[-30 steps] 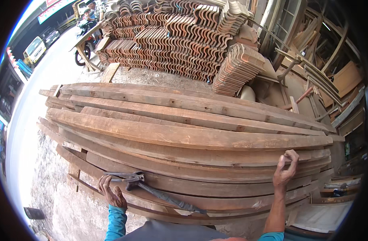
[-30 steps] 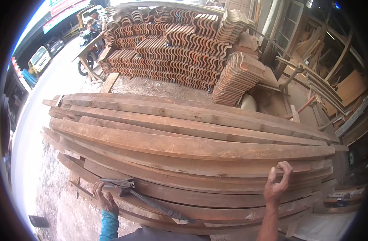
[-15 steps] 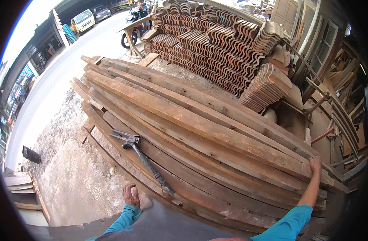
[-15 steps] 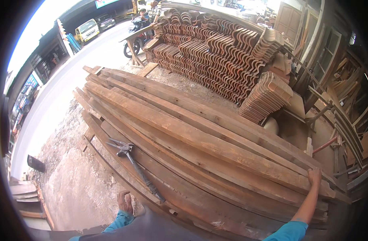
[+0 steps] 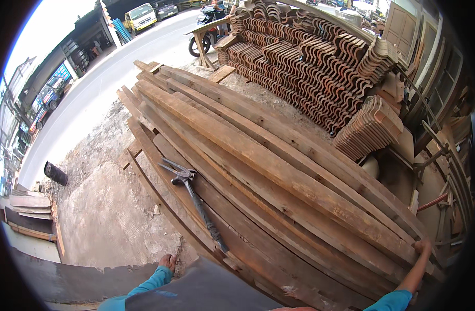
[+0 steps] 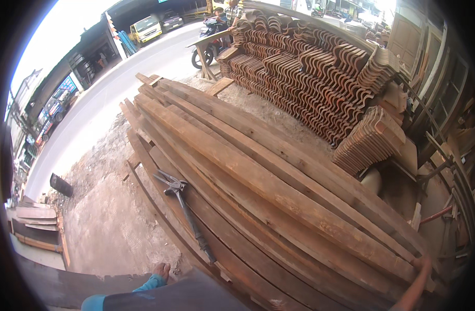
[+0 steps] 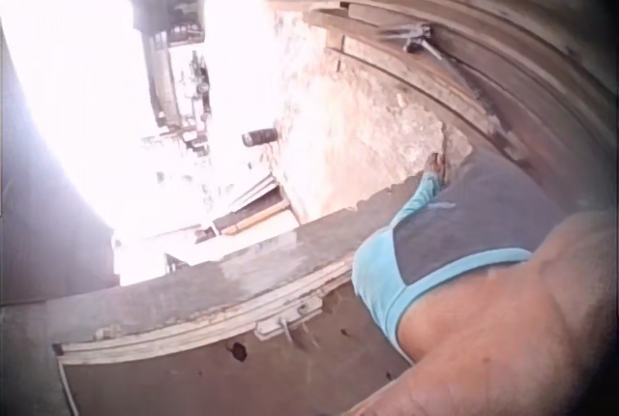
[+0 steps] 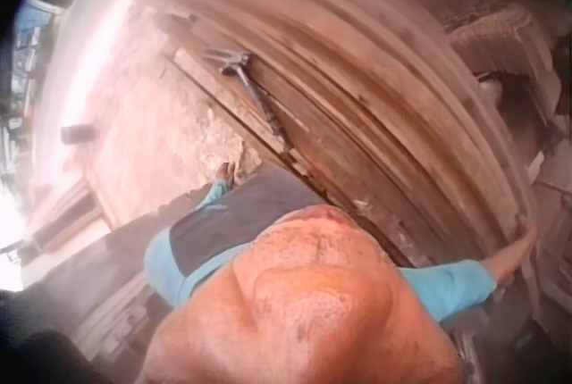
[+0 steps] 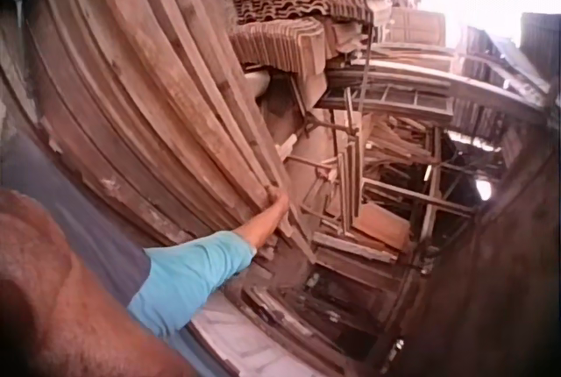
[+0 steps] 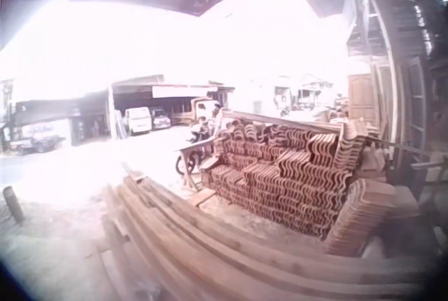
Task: The person uses a hammer and pliers to remove nails from wooden beams and then moves one of the beams.
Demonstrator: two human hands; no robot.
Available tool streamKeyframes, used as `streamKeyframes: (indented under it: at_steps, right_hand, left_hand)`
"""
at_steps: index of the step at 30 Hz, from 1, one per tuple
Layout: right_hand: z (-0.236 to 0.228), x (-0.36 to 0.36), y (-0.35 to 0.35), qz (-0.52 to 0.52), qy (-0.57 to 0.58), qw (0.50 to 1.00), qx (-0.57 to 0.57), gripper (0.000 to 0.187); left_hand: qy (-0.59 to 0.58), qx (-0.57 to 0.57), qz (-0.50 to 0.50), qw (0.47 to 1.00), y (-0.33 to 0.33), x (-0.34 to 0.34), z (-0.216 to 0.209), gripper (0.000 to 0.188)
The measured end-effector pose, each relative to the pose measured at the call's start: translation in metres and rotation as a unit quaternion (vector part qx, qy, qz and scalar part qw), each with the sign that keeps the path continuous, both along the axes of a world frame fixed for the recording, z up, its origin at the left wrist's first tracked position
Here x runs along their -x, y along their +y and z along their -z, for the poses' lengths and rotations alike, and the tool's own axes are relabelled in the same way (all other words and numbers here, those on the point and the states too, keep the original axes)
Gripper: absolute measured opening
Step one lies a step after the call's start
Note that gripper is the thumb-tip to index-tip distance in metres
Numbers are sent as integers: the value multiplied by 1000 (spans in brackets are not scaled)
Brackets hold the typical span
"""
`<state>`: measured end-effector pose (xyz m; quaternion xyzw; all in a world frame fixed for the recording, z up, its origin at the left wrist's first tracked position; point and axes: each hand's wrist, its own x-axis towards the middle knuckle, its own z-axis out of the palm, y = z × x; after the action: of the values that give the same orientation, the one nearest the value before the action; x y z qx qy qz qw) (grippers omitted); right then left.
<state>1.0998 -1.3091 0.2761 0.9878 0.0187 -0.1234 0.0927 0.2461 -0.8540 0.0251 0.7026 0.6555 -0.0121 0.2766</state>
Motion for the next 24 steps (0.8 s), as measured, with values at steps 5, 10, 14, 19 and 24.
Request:
streamKeyframes:
  at_steps: [5, 10, 14, 19, 24]
  right_hand:
    - [-31, 20, 5, 6, 55, 998, 8, 73]
    - [-47, 28, 32, -12, 72, 997, -26, 83]
    - [-4, -7, -12, -60, 16, 994, 85, 69]
    - [28, -42, -54, -282, 41, 948, 141, 46]
    - [37, -44, -48, -349, -49, 927, 126, 45]
  left_hand:
    - [77, 109, -8, 991, -16, 15, 27, 59]
    - [101, 154, 18, 983, -21, 28, 65, 65]
    - [48, 157, 35, 986, -6, 8, 69, 64]
    - [-8, 113, 54, 992, 2, -37, 38, 58]
    - [6, 113, 43, 993, 0, -27, 53, 53]
